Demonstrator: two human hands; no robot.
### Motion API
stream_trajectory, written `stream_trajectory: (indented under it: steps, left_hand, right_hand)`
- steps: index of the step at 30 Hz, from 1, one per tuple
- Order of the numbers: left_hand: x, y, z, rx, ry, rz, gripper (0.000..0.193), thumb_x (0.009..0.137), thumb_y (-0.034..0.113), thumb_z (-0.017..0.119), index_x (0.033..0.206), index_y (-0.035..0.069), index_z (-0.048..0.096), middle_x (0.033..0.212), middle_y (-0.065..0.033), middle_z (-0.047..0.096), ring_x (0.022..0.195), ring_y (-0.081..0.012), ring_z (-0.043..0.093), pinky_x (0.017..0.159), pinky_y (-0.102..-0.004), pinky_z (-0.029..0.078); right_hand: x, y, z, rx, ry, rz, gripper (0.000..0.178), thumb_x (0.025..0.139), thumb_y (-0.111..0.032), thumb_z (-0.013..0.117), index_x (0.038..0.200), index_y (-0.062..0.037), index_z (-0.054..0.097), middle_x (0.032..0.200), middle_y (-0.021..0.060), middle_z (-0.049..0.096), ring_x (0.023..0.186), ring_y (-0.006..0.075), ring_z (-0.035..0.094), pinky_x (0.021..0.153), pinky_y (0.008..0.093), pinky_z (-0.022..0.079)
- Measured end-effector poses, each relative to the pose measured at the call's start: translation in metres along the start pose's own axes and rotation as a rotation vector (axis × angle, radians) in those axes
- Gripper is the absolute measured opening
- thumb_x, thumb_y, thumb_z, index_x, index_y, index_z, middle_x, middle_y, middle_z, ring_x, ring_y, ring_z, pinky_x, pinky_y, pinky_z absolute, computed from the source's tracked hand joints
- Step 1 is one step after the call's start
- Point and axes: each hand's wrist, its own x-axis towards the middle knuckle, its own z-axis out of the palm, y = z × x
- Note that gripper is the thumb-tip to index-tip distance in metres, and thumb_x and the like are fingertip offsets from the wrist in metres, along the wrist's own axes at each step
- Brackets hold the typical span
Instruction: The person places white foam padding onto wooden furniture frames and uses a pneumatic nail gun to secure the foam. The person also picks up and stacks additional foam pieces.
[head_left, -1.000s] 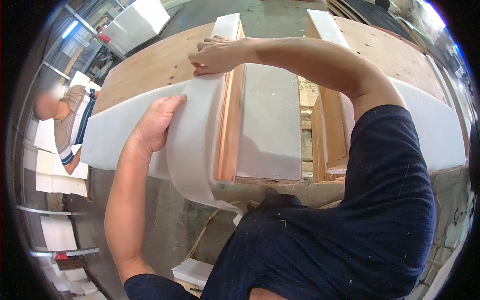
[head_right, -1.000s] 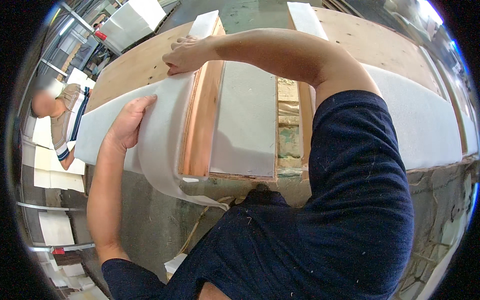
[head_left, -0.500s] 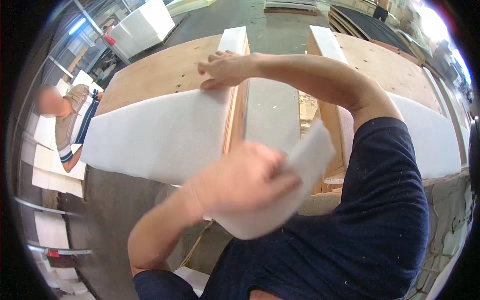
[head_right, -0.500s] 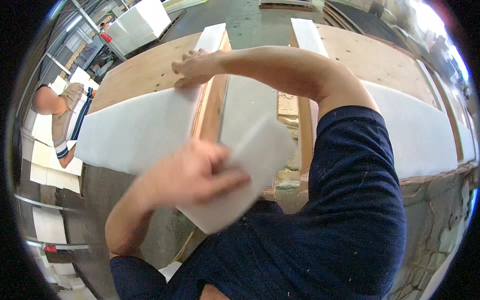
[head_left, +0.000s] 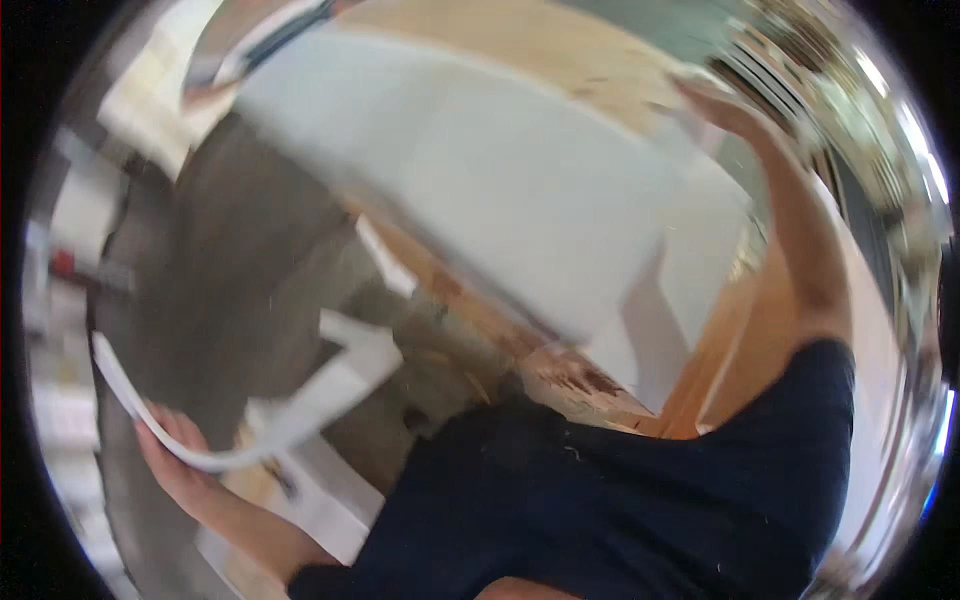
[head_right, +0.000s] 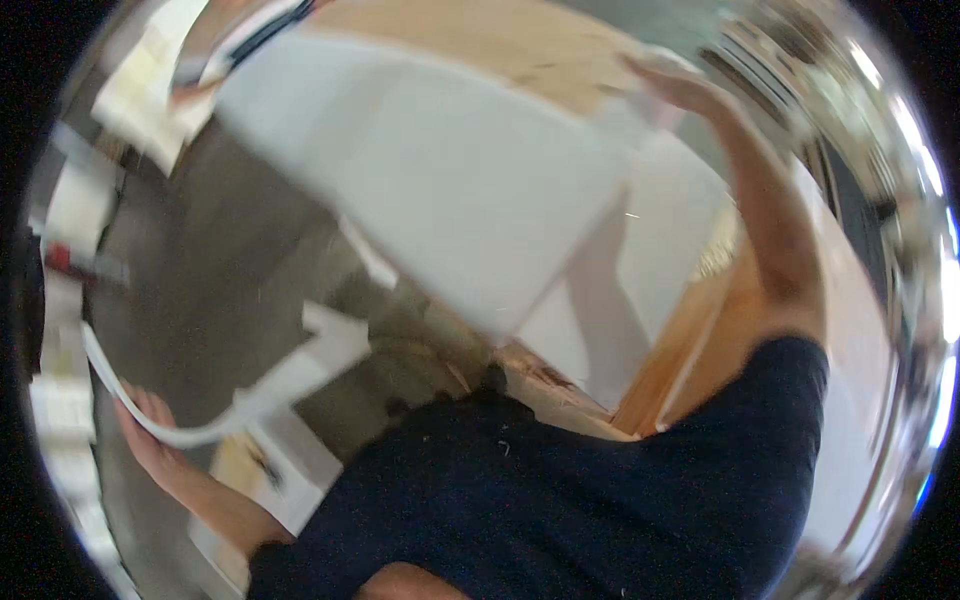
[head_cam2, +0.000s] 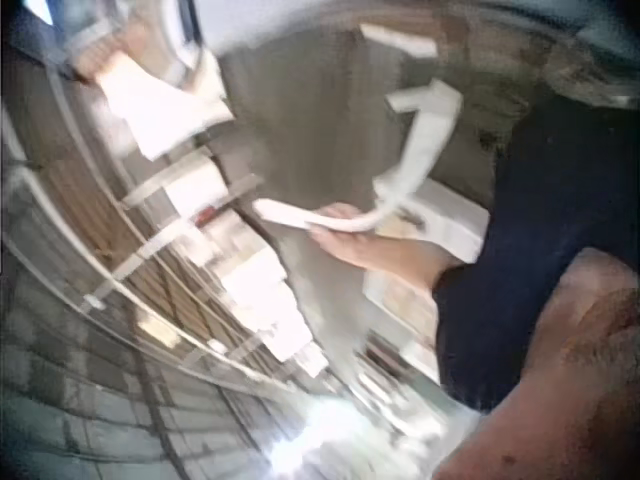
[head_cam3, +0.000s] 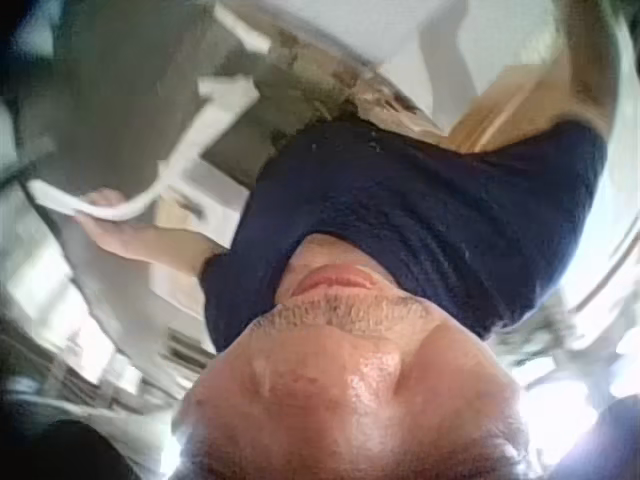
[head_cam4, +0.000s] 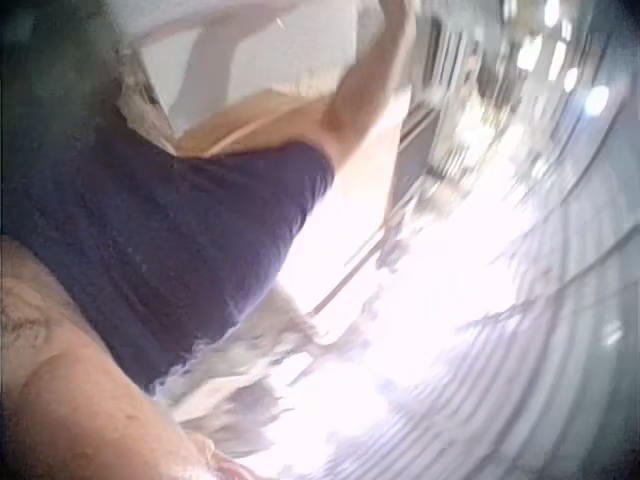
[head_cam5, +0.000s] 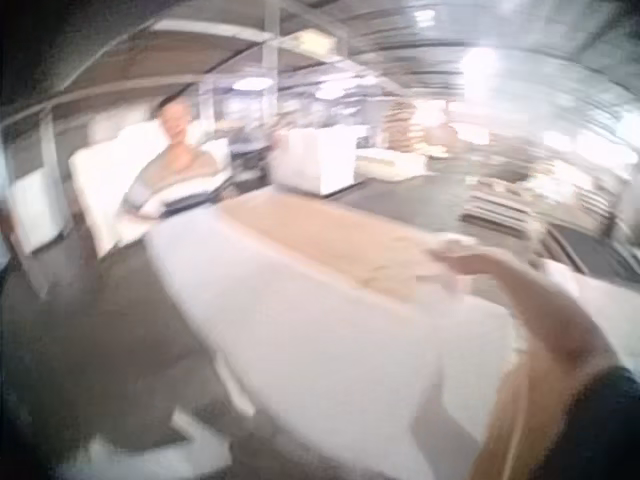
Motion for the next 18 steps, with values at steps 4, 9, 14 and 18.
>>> stream_trajectory:
  steps: [4, 9, 14, 18]
  left_hand:
    - [0.034, 0.045, -0.117, 0.23, 0.169, 0.027, 0.024, 0.094, 0.027, 0.055, 0.1, 0.004, 0.054, 0.081, -0.001, 0.053, 0.065, -0.0085, 0.045, 0.056, -0.0236, 0.039]
    - [0.106, 0.044, -0.098, 0.449, 0.193, 0.135, 0.039, 0.091, 0.026, 0.061, 0.116, -0.003, 0.053, 0.102, -0.0127, 0.059, 0.09, -0.0193, 0.059, 0.081, -0.0292, 0.047]
    - [0.148, 0.04, -0.036, 0.292, -0.145, 0.213, 0.043, 0.087, 0.02, 0.065, 0.12, -0.005, 0.051, 0.114, -0.0138, 0.06, 0.097, -0.0175, 0.059, 0.088, -0.0297, 0.045]
    - [0.191, 0.036, 0.0, -0.031, -0.533, 0.064, 0.035, 0.086, 0.017, 0.066, 0.114, -0.002, 0.058, 0.105, -0.0082, 0.063, 0.093, -0.0137, 0.059, 0.084, -0.0276, 0.045]
  right_hand:
    - [-0.001, -0.068, -0.043, 0.434, 0.086, -0.358, 0.058, 0.099, -0.046, 0.03, 0.136, -0.0024, 0.043, 0.138, 0.0176, 0.045, 0.128, 0.0248, 0.042, 0.108, 0.038, 0.03]
    - [-0.048, -0.351, -0.089, 0.619, -0.058, -0.782, 0.046, 0.093, -0.034, 0.04, 0.127, -0.0033, 0.048, 0.125, 0.0158, 0.051, 0.117, 0.025, 0.049, 0.098, 0.0365, 0.037]
    - [-0.042, -0.613, -0.066, 0.672, 0.02, -1.045, 0.034, 0.087, -0.022, 0.051, 0.117, -0.0043, 0.053, 0.113, 0.014, 0.057, 0.106, 0.0253, 0.055, 0.088, 0.035, 0.044]
    - [-0.014, -0.649, -0.131, 0.494, 0.637, -0.976, 0.027, 0.083, -0.013, 0.059, 0.109, -0.005, 0.057, 0.103, 0.0126, 0.062, 0.098, 0.0255, 0.061, 0.08, 0.0338, 0.05]
